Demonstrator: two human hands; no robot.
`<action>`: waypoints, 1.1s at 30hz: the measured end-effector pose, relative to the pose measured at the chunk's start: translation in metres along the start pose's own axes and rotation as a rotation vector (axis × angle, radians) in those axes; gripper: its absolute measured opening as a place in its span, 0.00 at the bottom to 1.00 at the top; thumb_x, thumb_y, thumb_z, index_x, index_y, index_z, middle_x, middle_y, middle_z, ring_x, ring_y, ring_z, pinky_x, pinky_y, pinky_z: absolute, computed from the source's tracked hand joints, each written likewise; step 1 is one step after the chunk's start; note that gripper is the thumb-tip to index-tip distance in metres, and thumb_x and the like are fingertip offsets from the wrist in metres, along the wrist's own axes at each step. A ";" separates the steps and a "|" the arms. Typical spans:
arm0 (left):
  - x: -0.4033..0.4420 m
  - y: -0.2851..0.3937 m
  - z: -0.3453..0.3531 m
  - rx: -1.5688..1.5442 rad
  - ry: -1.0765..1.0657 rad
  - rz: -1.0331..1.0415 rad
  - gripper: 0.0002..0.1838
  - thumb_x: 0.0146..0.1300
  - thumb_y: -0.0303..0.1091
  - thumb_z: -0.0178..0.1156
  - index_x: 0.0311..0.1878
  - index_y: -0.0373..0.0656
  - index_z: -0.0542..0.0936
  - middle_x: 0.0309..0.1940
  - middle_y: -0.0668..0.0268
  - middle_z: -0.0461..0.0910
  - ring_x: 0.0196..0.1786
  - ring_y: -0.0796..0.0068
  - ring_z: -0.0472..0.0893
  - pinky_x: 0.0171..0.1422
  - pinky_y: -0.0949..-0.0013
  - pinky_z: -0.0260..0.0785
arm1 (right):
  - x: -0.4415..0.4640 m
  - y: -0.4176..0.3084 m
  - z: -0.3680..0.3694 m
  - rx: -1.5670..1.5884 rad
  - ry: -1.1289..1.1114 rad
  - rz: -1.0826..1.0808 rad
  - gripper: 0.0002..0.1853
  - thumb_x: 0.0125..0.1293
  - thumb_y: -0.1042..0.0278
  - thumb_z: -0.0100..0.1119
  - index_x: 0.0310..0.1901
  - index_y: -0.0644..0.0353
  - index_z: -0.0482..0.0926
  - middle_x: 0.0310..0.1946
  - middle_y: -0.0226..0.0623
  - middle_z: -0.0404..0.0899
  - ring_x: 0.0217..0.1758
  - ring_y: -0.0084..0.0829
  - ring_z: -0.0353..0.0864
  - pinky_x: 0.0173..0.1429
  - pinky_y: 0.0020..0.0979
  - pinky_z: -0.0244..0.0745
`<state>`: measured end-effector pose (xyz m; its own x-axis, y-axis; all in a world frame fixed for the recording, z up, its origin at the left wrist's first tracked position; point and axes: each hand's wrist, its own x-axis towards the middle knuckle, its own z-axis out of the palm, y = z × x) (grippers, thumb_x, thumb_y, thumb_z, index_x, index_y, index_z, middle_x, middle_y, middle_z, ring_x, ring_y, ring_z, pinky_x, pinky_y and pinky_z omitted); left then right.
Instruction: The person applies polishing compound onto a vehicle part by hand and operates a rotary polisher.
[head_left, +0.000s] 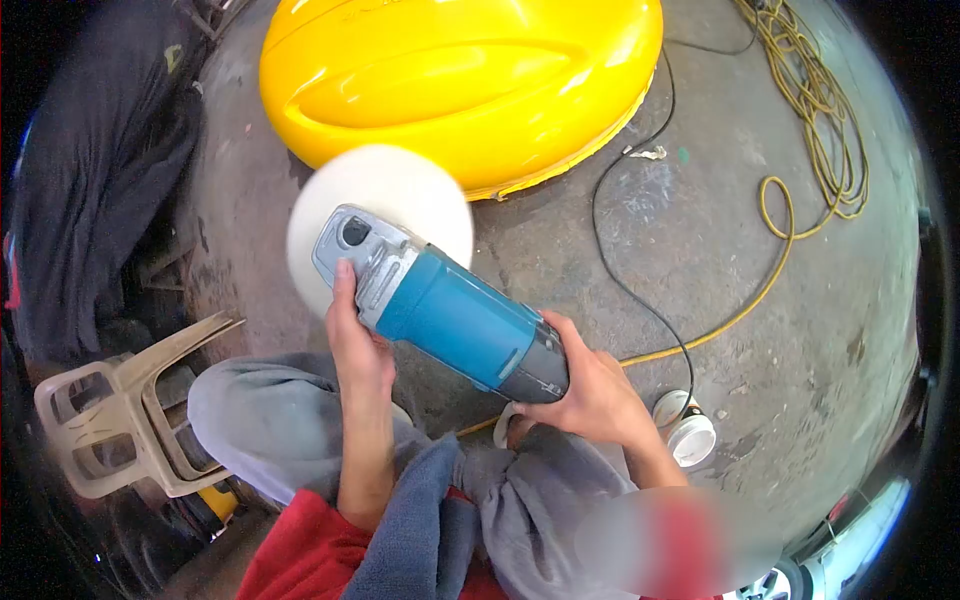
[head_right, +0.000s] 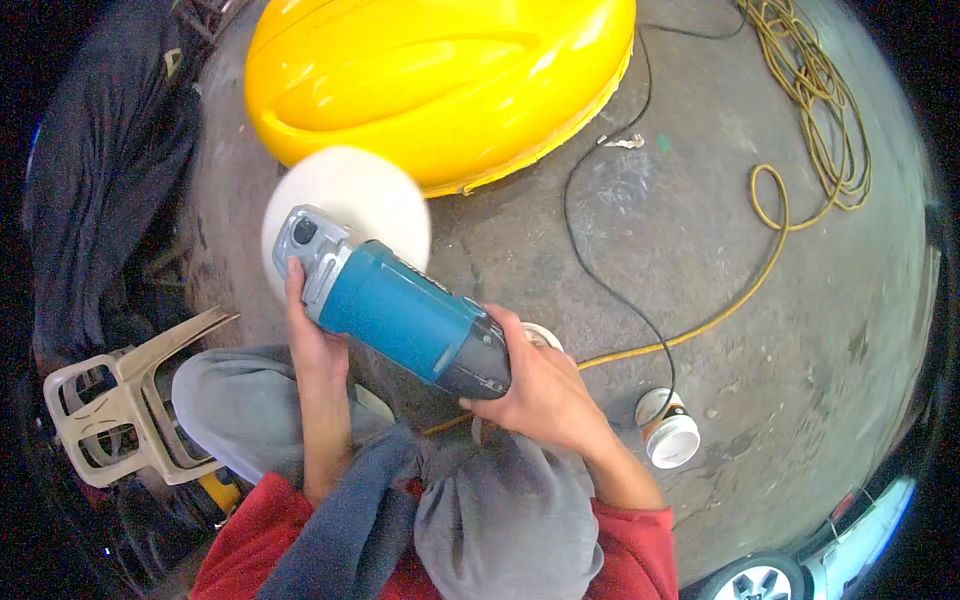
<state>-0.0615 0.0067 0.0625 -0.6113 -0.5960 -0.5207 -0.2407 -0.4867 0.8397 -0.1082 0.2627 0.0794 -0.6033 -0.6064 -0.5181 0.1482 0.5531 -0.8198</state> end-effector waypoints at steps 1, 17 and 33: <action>-0.001 0.001 0.004 -0.003 0.004 0.001 0.31 0.70 0.55 0.52 0.65 0.38 0.71 0.58 0.59 0.78 0.58 0.66 0.79 0.64 0.62 0.69 | 0.002 -0.003 -0.002 -0.014 -0.028 0.018 0.50 0.46 0.58 0.77 0.68 0.56 0.57 0.48 0.62 0.78 0.53 0.62 0.78 0.56 0.48 0.74; -0.023 -0.001 0.134 0.371 -0.211 -0.009 0.29 0.68 0.57 0.57 0.35 0.33 0.82 0.22 0.73 0.74 0.25 0.83 0.67 0.28 0.72 0.59 | -0.078 0.012 -0.066 0.214 0.279 0.136 0.55 0.42 0.64 0.82 0.67 0.72 0.56 0.55 0.52 0.75 0.60 0.44 0.75 0.63 0.40 0.69; 0.012 -0.042 -0.010 -0.285 0.233 0.013 0.36 0.65 0.61 0.53 0.67 0.44 0.68 0.62 0.58 0.73 0.65 0.60 0.72 0.70 0.51 0.63 | 0.043 -0.002 0.005 -0.419 -0.072 0.049 0.48 0.44 0.66 0.68 0.70 0.42 0.56 0.31 0.57 0.82 0.38 0.61 0.82 0.43 0.53 0.77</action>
<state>-0.0514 0.0137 0.0200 -0.4170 -0.7165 -0.5592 0.0052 -0.6171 0.7868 -0.1308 0.2331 0.0577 -0.5448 -0.6037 -0.5820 -0.1650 0.7577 -0.6314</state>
